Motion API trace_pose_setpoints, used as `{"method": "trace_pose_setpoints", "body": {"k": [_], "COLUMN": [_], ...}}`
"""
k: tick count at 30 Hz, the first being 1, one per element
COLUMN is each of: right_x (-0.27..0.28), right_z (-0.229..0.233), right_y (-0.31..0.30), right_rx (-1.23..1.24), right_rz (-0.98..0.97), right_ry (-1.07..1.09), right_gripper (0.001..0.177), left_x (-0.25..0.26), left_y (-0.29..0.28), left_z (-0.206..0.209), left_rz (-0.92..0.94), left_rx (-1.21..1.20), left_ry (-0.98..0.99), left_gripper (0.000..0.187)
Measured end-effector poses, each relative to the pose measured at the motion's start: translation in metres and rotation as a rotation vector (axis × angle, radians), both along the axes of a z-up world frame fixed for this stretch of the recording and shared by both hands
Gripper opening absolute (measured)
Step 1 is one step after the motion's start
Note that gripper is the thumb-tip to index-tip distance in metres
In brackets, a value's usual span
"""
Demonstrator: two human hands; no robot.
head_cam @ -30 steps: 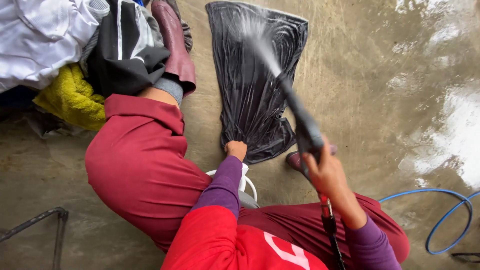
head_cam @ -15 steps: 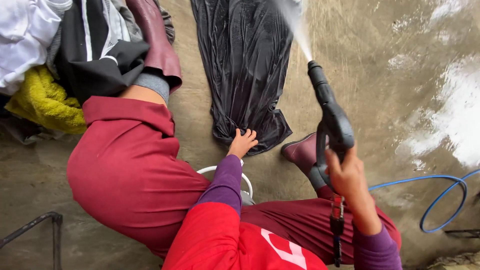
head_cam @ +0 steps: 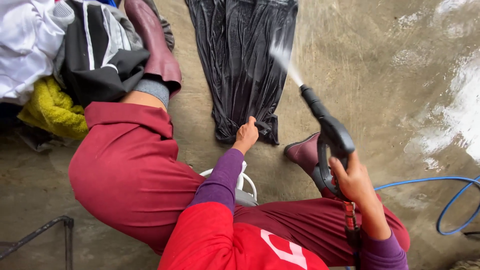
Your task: Washing individual items of clothing by spreading them on the floor and spraying them with a pressure washer.
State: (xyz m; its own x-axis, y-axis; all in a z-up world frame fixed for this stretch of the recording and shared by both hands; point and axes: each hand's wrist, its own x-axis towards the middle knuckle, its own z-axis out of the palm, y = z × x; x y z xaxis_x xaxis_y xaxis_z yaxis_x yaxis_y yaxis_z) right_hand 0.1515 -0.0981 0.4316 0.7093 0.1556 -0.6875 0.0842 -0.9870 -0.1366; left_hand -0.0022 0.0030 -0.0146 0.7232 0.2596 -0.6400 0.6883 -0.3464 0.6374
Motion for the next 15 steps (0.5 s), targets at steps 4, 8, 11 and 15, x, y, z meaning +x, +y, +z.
{"method": "trace_pose_setpoints", "body": {"k": [4, 8, 11, 15], "right_x": [-0.001, -0.006, -0.010, -0.018], "right_z": [-0.001, 0.002, 0.008, 0.010], "right_y": [0.016, 0.055, 0.066, 0.052], "right_rx": [0.092, 0.164, 0.211, 0.235], "right_rz": [0.016, 0.120, 0.109, 0.119], "right_ry": [-0.001, 0.024, 0.026, 0.065], "right_gripper": [0.035, 0.038, 0.040, 0.044], "left_x": [0.010, 0.013, 0.013, 0.046], "left_y": [0.024, 0.043, 0.025, 0.086], "left_z": [0.041, 0.092, 0.012, 0.133], "left_rz": [0.144, -0.089, -0.190, -0.129], "left_rx": [-0.072, -0.005, 0.145, 0.085], "left_ry": [0.091, 0.151, 0.105, 0.060], "left_gripper": [0.035, 0.077, 0.037, 0.030]}}
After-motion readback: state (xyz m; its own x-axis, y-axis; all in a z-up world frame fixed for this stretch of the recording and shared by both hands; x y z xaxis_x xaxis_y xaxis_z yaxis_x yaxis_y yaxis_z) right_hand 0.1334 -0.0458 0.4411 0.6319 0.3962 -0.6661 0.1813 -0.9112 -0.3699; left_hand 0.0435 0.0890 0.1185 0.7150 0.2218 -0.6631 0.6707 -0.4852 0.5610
